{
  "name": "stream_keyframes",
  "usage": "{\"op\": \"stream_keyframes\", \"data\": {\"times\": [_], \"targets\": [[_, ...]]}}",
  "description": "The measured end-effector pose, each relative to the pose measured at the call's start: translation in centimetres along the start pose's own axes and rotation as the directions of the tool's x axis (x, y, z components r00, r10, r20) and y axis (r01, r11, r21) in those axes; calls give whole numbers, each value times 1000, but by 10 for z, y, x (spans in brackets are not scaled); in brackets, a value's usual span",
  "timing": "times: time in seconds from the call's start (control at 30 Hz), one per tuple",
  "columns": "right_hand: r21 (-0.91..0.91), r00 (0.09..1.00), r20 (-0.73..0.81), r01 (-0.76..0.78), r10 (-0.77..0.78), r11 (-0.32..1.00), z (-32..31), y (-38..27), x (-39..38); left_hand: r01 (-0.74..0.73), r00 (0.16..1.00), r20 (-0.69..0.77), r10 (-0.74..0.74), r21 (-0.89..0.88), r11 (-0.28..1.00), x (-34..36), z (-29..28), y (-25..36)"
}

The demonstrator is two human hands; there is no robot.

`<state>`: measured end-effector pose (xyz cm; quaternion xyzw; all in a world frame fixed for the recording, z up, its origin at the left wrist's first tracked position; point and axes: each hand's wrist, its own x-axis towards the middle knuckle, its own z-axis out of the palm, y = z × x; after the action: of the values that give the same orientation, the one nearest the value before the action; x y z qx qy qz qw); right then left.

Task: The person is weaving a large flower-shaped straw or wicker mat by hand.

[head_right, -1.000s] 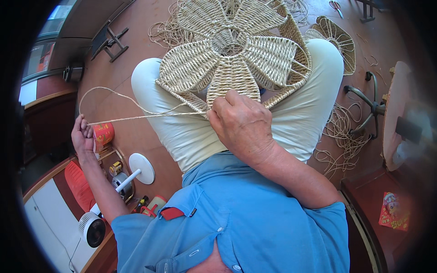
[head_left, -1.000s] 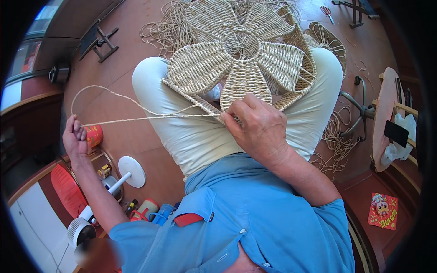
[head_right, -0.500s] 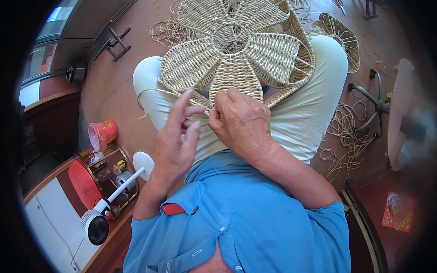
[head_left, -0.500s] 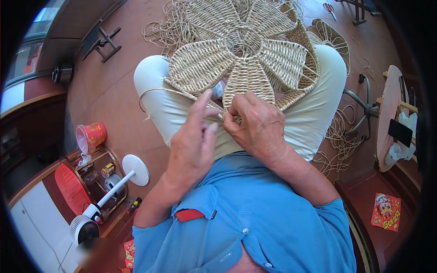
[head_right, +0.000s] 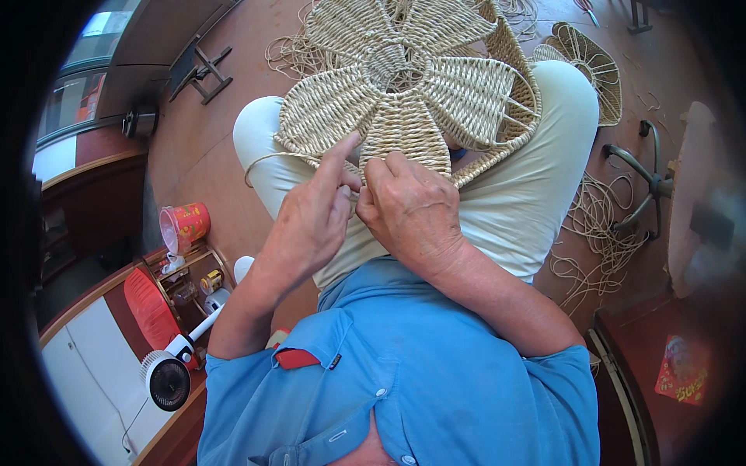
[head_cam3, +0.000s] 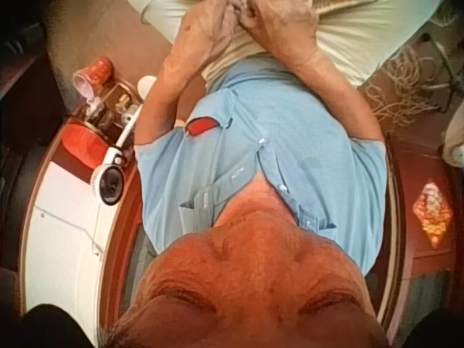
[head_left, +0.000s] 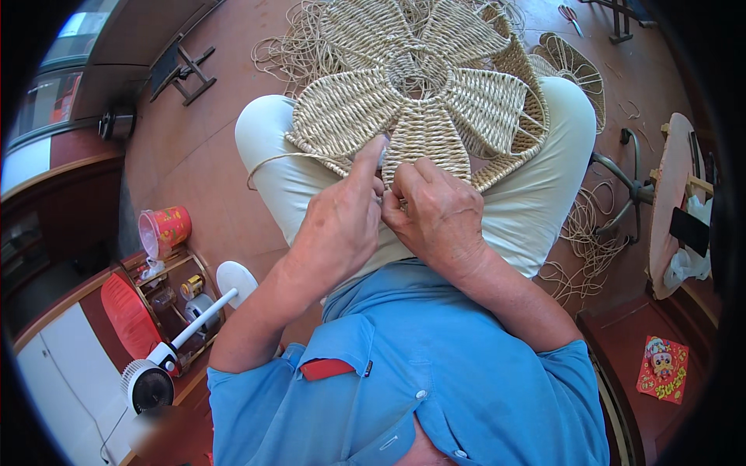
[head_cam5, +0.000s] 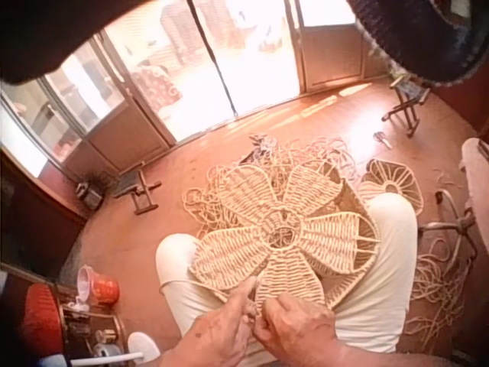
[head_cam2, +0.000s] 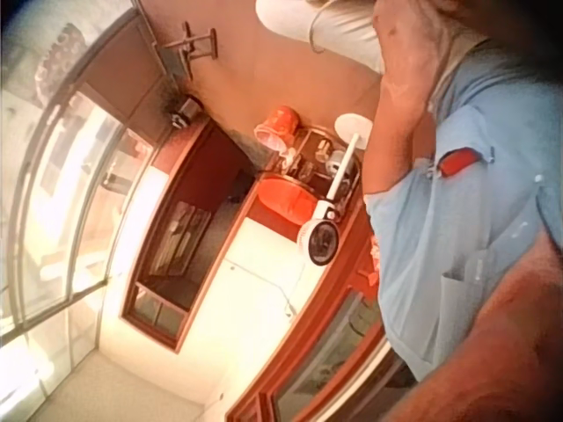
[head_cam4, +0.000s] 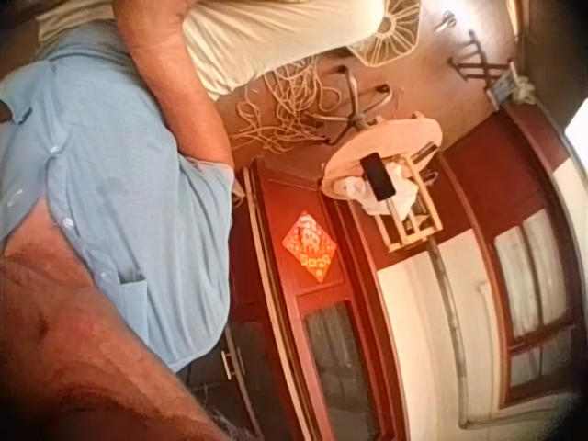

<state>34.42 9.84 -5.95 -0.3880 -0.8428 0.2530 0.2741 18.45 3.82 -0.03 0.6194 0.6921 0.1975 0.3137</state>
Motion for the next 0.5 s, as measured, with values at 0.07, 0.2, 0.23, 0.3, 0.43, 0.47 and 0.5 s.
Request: {"op": "stream_keyframes", "data": {"times": [0.07,0.2,0.23,0.3,0.43,0.47,0.5], "targets": [[-1,1000,0,0,0,1000,-1,2,0,255,961,172,-218,-232,939,8,-6,-3],[42,1000,22,19,-20,999,-7,4,-2,400,912,309,-269,-527,750,10,-11,-10],[58,999,31,33,-35,998,-10,5,-3,420,903,344,-257,-584,695,11,-10,-12],[107,996,63,52,-59,993,-14,9,-6,435,897,370,-242,-644,629,14,-9,-13],[219,990,123,40,-68,975,-22,11,-8,589,804,523,-283,-636,499,33,-12,-10],[218,989,128,48,-77,975,-23,12,-8,634,768,574,-284,-621,461,35,-13,-10],[251,986,164,-4,-38,968,-24,12,-9,631,772,568,-285,-628,457,34,-12,-9]]}}
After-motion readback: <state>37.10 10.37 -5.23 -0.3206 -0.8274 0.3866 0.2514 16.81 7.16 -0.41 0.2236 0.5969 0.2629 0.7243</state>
